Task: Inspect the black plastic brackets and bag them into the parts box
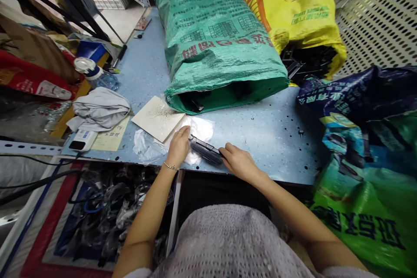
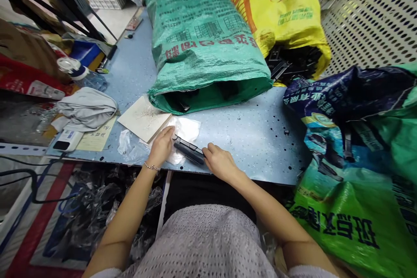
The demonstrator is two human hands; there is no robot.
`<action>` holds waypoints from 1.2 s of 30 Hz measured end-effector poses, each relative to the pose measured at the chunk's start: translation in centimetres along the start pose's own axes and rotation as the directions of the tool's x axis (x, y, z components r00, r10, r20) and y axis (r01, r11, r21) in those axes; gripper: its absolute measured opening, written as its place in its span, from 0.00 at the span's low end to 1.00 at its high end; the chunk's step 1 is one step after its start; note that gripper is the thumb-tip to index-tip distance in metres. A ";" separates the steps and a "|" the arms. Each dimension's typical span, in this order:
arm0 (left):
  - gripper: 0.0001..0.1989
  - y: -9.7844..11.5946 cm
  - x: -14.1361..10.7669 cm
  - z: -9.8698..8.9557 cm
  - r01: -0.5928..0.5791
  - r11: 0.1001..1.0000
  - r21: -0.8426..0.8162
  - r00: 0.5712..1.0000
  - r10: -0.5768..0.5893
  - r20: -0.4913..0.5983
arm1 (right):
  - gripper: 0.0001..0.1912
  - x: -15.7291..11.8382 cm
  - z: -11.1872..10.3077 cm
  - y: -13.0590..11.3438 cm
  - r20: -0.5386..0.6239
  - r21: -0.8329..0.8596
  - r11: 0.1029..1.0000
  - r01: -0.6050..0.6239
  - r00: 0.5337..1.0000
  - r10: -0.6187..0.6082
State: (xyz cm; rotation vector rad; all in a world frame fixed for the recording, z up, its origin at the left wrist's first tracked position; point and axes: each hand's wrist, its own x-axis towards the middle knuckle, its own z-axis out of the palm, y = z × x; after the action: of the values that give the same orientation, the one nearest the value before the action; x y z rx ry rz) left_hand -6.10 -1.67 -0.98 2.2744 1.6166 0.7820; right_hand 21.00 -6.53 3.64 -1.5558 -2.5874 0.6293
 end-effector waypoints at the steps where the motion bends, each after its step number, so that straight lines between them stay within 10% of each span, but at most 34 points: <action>1: 0.28 0.2 -0.1 0.0 -0.035 0.999 -0.008 0.999 0.034 -0.014 | 0.13 0.2 0.1 0.0 0.001 0.041 0.999 -0.004 1.000 0.004; 6: 0.34 2.4 -1.5 -0.5 -0.209 0.978 -0.026 0.977 0.207 -0.050 | 0.09 2.1 0.8 0.2 0.015 0.535 0.844 -0.023 1.000 0.018; 13: 0.36 7.8 -4.0 -2.0 -0.278 0.905 -0.323 0.943 0.321 0.088 | 0.14 4.6 3.1 -1.8 0.313 0.944 -0.140 -0.297 0.944 0.107; 16: 0.36 8.7 -4.6 -3.8 -0.236 0.951 -0.200 0.943 0.274 0.189 | 0.16 4.3 3.9 -3.0 0.414 0.855 -0.320 -0.408 0.909 -0.055; 23: 0.24 9.4 -8.4 -11.9 -0.136 0.969 0.204 0.931 0.055 0.362 | 0.16 4.0 1.7 -7.6 0.347 0.921 0.063 -0.384 0.736 -0.581; 28: 0.24 7.4 -13.4 -13.9 0.212 0.965 0.156 0.885 -0.257 0.389 | 0.18 4.2 3.5 -11.6 0.371 0.922 0.197 -0.333 0.618 -0.693; 33: 0.20 -0.2 -18.2 -8.0 0.587 0.751 0.301 0.538 -0.641 0.548 | 0.10 4.6 7.4 -12.2 0.287 0.887 0.459 0.040 0.732 -0.618; 36: 0.17 -2.7 -20.6 -3.7 0.660 0.617 0.429 0.340 -0.754 0.561 | 0.14 4.4 8.1 -10.6 0.305 0.876 0.482 0.019 0.753 -0.583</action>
State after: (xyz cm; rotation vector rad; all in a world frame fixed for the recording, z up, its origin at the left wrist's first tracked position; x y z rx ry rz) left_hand -15.34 -20.24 -5.09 1.2916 1.9459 -0.4158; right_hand 7.95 -9.63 -0.51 -0.5379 -2.0806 2.1516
